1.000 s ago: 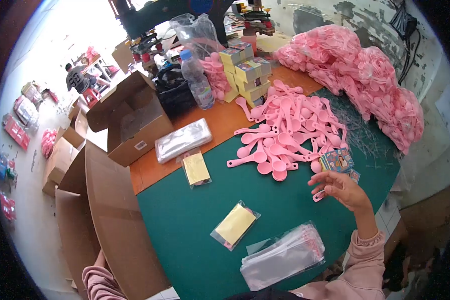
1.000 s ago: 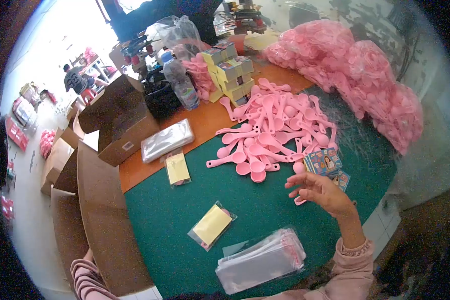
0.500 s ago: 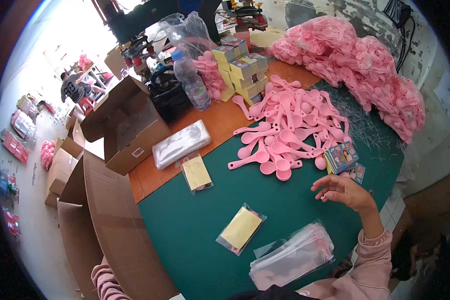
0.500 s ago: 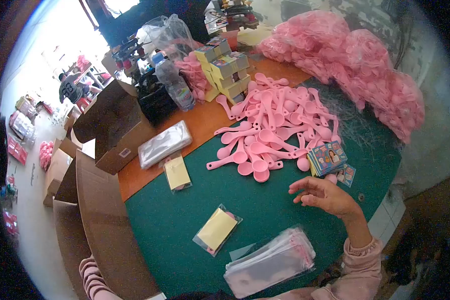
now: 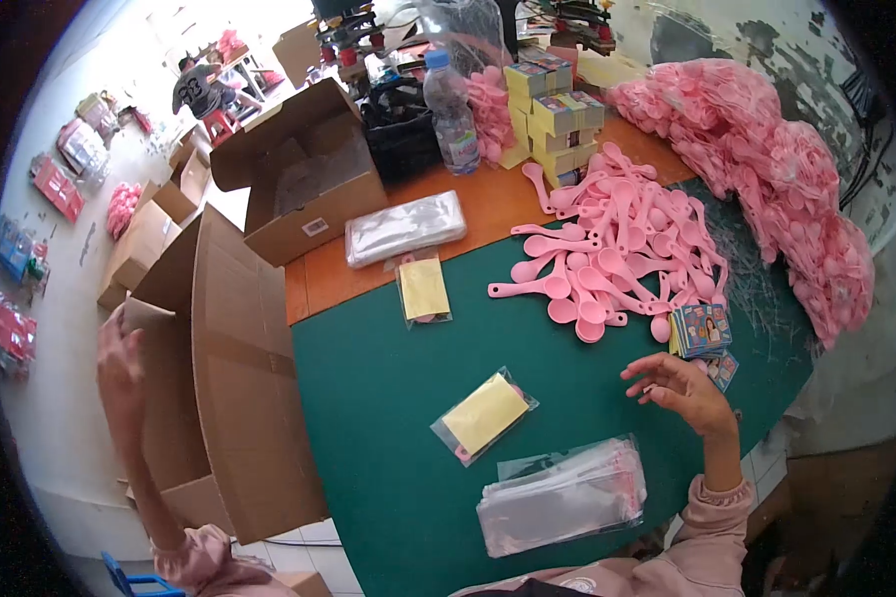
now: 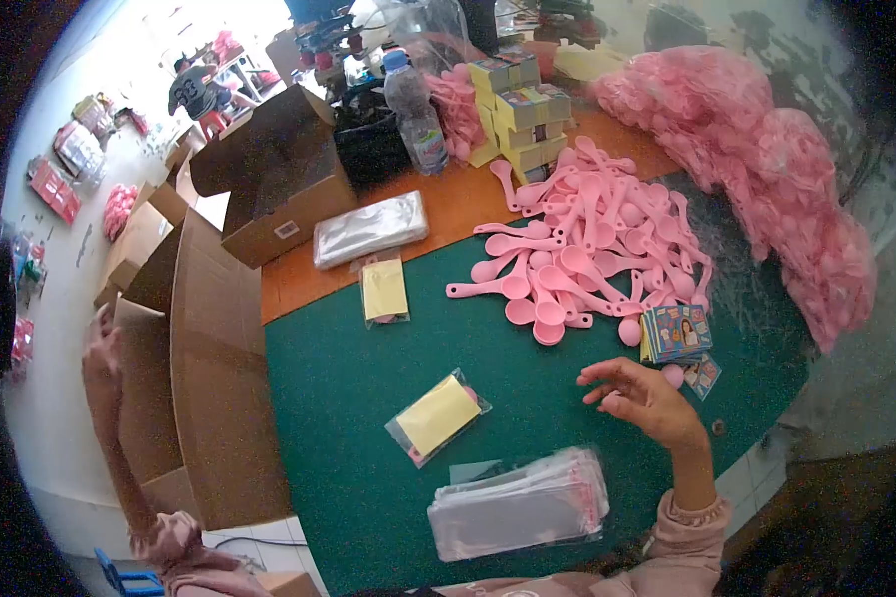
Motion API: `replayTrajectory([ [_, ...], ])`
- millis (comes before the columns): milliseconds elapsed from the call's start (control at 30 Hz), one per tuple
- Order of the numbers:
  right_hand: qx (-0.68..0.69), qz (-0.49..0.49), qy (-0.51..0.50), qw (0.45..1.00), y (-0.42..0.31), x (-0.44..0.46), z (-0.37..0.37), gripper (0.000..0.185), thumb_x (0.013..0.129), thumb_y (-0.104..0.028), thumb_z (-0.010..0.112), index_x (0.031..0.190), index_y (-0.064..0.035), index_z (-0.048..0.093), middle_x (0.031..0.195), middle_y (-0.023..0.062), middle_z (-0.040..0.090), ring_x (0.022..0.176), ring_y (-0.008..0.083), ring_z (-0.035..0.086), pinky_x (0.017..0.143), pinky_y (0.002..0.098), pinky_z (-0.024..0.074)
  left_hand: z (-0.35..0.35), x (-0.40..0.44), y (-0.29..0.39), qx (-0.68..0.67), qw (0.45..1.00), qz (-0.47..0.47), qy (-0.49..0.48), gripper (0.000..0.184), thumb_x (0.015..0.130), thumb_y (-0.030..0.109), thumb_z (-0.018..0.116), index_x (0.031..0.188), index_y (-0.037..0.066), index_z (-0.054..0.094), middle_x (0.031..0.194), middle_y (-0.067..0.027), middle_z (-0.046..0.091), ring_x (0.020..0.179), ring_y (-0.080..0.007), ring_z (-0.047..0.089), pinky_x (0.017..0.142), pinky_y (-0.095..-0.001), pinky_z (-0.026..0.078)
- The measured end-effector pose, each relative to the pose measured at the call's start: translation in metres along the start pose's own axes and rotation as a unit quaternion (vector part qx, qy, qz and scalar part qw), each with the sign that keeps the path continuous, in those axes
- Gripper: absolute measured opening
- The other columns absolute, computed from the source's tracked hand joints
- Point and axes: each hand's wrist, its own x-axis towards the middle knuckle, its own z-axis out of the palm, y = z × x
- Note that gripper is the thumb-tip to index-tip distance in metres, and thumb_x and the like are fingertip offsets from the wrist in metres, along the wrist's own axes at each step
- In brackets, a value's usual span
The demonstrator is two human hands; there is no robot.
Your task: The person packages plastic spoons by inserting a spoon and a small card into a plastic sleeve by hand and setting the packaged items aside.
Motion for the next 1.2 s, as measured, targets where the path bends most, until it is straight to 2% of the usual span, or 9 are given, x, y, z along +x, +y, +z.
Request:
replayTrajectory([
  [200,0.004,0.0,-0.073,0.997,0.011,0.017,0.001,0.038,0.083,-0.014,0.058,0.118,-0.0025,0.047,0.112,0.0064,0.052,0.096,0.0138,0.053,0.08,0.0258,0.0428,0.096,-0.127,0.215,-0.187,0.915,0.243,-0.261,0.052,0.076,0.031,0.064,0.111,-0.004,0.048,0.114,-0.0224,0.046,0.097,-0.0343,0.053,0.081,-0.0408,0.046],
  [467,0.014,0.005,-0.101,0.995,0.017,0.015,0.0,0.038,0.084,-0.016,0.059,0.118,-0.0023,0.047,0.111,0.0053,0.052,0.096,0.0132,0.053,0.082,0.0255,0.0425,0.147,-0.111,0.232,-0.26,0.807,0.117,-0.517,0.047,0.074,0.031,0.065,0.103,-0.005,0.054,0.091,-0.0223,0.058,0.084,-0.0361,0.058,0.072,-0.0414,0.047],
  [533,0.014,0.005,-0.105,0.994,0.021,0.016,0.002,0.038,0.084,-0.015,0.059,0.118,-0.0021,0.046,0.111,0.0066,0.052,0.096,0.014,0.053,0.081,0.0258,0.0428,0.182,-0.089,0.214,-0.333,0.879,-0.023,-0.34,0.041,0.072,0.028,0.067,0.095,-0.003,0.058,0.078,-0.0184,0.062,0.077,-0.0336,0.06,0.071,-0.0405,0.048],
  [600,0.013,0.009,-0.103,0.995,0.027,0.016,0.005,0.038,0.084,-0.015,0.058,0.117,-0.002,0.046,0.112,0.0079,0.053,0.096,0.0147,0.053,0.081,0.0261,0.0431,0.211,-0.051,0.2,-0.456,0.823,-0.088,-0.325,0.046,0.07,0.033,0.068,0.095,-0.003,0.057,0.089,-0.0203,0.061,0.082,-0.0347,0.059,0.075,-0.0409,0.047],
  [700,0.013,0.018,-0.115,0.993,0.032,0.02,0.006,0.035,0.084,-0.012,0.057,0.117,-0.0016,0.047,0.111,0.0082,0.053,0.095,0.0149,0.054,0.079,0.0261,0.044,0.257,-0.041,0.197,-0.236,0.944,0.018,-0.228,0.056,0.065,0.032,0.073,0.103,-0.001,0.049,0.098,-0.0217,0.058,0.093,-0.0362,0.056,0.08,-0.0412,0.045],
  [867,0.013,0.026,-0.098,0.995,0.037,0.021,0.004,0.034,0.085,-0.012,0.056,0.116,-0.0009,0.047,0.109,0.0088,0.054,0.093,0.0152,0.055,0.077,0.0261,0.0451,0.242,-0.038,0.21,-0.358,0.892,-0.098,-0.257,0.083,0.054,0.023,0.081,0.115,0.001,0.03,0.104,-0.0229,0.054,0.104,-0.0361,0.051,0.087,-0.0384,0.042],
  [1000,-0.004,0.026,-0.083,0.996,0.037,0.023,0.002,0.033,0.086,-0.015,0.055,0.115,0.0003,0.048,0.107,0.0101,0.055,0.09,0.0152,0.056,0.074,0.0255,0.0467,0.158,0.013,0.176,-0.274,0.891,-0.073,-0.354,0.082,0.061,0.023,0.08,0.12,0.004,0.027,0.104,-0.0173,0.054,0.095,-0.0245,0.056,0.085,-0.0316,0.044],
  [1133,-0.004,0.022,-0.077,0.997,0.039,0.024,0.0,0.034,0.086,-0.016,0.055,0.115,0.0009,0.048,0.106,0.011,0.055,0.088,0.0151,0.057,0.072,0.0254,0.0478,0.051,0.048,0.059,-0.511,0.811,-0.018,-0.283,0.045,0.083,0.019,0.06,0.12,0.004,0.04,0.096,-0.0106,0.057,0.079,-0.0168,0.061,0.06,-0.0312,0.055],
  [1200,0.004,0.025,-0.076,0.997,0.041,0.025,-0.001,0.034,0.087,-0.017,0.054,0.114,0.0011,0.047,0.106,0.0114,0.055,0.087,0.0153,0.057,0.072,0.026,0.0486,-0.013,0.048,0.018,-0.485,0.854,-0.127,-0.14,0.043,0.087,0.026,0.054,0.121,0.001,0.042,0.098,-0.0094,0.056,0.081,-0.0168,0.06,0.064,-0.0288,0.054],
])
